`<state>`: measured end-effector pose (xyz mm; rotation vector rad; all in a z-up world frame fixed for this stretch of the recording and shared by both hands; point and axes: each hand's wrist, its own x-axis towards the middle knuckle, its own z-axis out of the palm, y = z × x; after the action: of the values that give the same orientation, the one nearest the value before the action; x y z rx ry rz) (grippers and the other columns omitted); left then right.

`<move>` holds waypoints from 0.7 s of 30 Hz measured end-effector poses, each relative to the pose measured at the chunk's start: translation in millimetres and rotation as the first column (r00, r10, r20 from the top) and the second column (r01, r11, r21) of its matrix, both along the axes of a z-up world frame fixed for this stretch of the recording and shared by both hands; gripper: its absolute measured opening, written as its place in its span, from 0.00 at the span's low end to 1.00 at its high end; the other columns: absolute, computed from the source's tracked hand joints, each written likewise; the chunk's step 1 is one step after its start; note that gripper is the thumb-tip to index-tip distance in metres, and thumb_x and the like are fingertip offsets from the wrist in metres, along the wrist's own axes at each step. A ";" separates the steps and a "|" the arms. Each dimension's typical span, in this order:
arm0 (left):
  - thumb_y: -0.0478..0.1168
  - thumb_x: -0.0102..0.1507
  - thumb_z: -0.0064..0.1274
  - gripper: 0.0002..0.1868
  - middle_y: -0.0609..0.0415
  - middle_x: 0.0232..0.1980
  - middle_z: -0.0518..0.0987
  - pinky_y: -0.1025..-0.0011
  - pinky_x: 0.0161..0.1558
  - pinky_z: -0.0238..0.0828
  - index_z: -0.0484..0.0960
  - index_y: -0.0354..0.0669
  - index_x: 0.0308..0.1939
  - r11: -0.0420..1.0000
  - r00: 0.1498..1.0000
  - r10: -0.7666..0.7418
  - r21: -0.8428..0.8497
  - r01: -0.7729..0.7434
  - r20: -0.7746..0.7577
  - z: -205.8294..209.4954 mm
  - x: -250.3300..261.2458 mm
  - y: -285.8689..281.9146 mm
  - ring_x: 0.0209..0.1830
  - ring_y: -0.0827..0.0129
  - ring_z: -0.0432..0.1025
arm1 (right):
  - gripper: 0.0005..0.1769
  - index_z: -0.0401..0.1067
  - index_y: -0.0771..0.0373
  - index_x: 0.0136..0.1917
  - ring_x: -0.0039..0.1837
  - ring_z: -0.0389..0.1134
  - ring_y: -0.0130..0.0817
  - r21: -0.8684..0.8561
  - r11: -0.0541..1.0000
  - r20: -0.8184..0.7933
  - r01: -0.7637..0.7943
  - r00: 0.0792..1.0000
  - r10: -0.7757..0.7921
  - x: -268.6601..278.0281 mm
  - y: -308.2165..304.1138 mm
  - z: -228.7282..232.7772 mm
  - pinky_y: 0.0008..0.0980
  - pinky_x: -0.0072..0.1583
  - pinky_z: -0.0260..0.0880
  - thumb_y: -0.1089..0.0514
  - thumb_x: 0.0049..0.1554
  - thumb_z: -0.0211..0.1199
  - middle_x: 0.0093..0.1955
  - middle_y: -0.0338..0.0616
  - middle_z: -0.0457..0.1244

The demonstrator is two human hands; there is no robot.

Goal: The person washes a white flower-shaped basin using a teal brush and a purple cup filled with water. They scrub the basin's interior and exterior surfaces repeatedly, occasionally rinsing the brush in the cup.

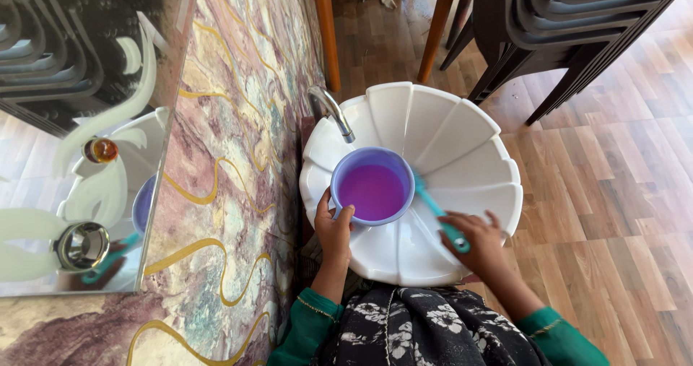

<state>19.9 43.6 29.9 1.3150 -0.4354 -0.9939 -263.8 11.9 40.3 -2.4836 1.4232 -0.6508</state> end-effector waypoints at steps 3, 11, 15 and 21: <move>0.34 0.56 0.54 0.37 0.52 0.36 0.82 0.79 0.26 0.63 0.68 0.38 0.72 1.000 1.000 -0.007 0.012 0.007 0.012 1.2 1.2 1.8 0.27 0.80 0.71 | 0.15 0.80 0.46 0.51 0.59 0.71 0.34 0.037 0.987 -0.041 -0.158 0.986 0.159 0.4 6.8 -7.1 0.63 0.73 0.43 0.46 0.50 0.68 0.55 0.35 0.72; 0.33 0.56 0.55 0.36 0.50 0.36 0.83 0.78 0.25 0.63 0.70 0.37 0.71 1.000 1.000 0.008 0.016 -0.008 0.001 0.8 1.2 0.1 0.25 0.79 0.70 | 0.14 0.80 0.45 0.51 0.57 0.72 0.33 0.051 0.997 -0.075 0.056 0.996 -0.052 -24.4 -0.8 11.3 0.57 0.76 0.46 0.46 0.51 0.68 0.55 0.32 0.71; 0.33 0.56 0.55 0.35 0.50 0.36 0.83 0.78 0.25 0.63 0.70 0.37 0.70 1.000 1.000 0.003 -0.007 -0.003 0.006 0.2 1.1 -0.9 0.26 0.80 0.71 | 0.16 0.80 0.47 0.54 0.57 0.71 0.37 -0.042 0.989 -0.037 -0.144 0.989 0.142 1.8 -16.3 -13.1 0.66 0.71 0.40 0.47 0.52 0.69 0.59 0.39 0.71; 0.32 0.56 0.54 0.36 0.51 0.36 0.83 0.78 0.24 0.62 0.69 0.37 0.70 1.000 1.000 0.003 -0.023 -0.003 -0.010 -3.7 2.1 -2.9 0.26 0.79 0.70 | 0.11 0.79 0.41 0.49 0.58 0.73 0.26 0.090 0.994 -0.148 -0.054 0.987 0.067 -32.1 -0.2 -11.6 0.58 0.79 0.45 0.42 0.52 0.66 0.52 0.27 0.73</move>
<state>22.0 40.7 26.3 1.2897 -0.4360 -0.9901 -295.9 11.7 28.7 -2.5437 1.3873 -0.3888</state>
